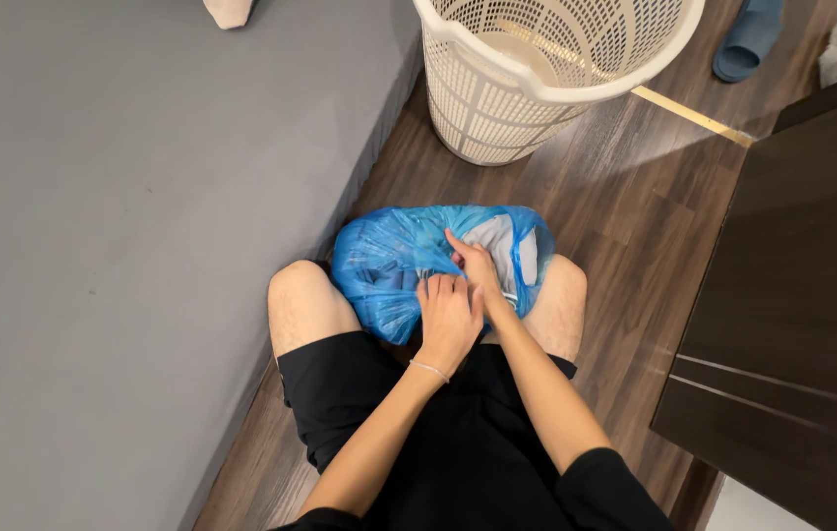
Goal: Folding laundry and packing it into a blue plastic bag on the floor.
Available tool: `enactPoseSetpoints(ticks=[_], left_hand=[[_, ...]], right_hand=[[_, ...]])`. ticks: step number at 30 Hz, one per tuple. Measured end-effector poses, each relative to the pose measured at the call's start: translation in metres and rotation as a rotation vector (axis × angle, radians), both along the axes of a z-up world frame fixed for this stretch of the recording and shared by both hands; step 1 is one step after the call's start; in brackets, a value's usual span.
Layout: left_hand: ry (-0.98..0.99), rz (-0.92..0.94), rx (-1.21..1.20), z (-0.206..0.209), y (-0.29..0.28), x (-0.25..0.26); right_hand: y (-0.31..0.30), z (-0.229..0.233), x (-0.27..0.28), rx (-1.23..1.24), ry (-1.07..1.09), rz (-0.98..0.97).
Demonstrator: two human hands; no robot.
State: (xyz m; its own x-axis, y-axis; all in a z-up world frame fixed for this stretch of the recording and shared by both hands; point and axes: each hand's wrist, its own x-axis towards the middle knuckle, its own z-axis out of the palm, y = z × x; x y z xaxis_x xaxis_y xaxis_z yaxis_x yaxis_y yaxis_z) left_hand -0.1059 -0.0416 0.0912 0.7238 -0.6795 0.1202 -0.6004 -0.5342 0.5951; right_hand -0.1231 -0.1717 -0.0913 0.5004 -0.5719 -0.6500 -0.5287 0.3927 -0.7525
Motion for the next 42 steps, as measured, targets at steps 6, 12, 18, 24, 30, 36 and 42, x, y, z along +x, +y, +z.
enactPoseSetpoints(ticks=[6, 12, 18, 24, 30, 36, 42], left_hand=[[0.043, -0.093, 0.105, -0.04, 0.017, -0.001], [0.149, -0.047, 0.019, -0.045, 0.02, -0.001], [0.25, -0.015, -0.065, -0.021, 0.014, 0.011], [0.31, 0.062, -0.178, -0.031, 0.021, 0.011], [0.036, -0.139, -0.146, -0.011, 0.017, 0.078], [-0.149, -0.173, -0.158, -0.013, 0.006, 0.09], [0.127, -0.223, -0.064, -0.099, 0.007, 0.099]], right_hand=[[0.001, 0.089, 0.008, -0.456, -0.115, 0.453], [0.028, 0.181, -0.022, -0.492, -0.35, 0.376], [0.043, 0.263, -0.03, -1.481, -0.038, 0.055], [0.025, 0.16, -0.047, -0.972, -0.039, 0.29], [0.058, 0.179, -0.028, -0.932, -0.159, 0.184], [0.067, 0.224, -0.02, -0.714, -0.095, 0.204], [0.064, 0.221, -0.028, -0.788, -0.155, 0.304]])
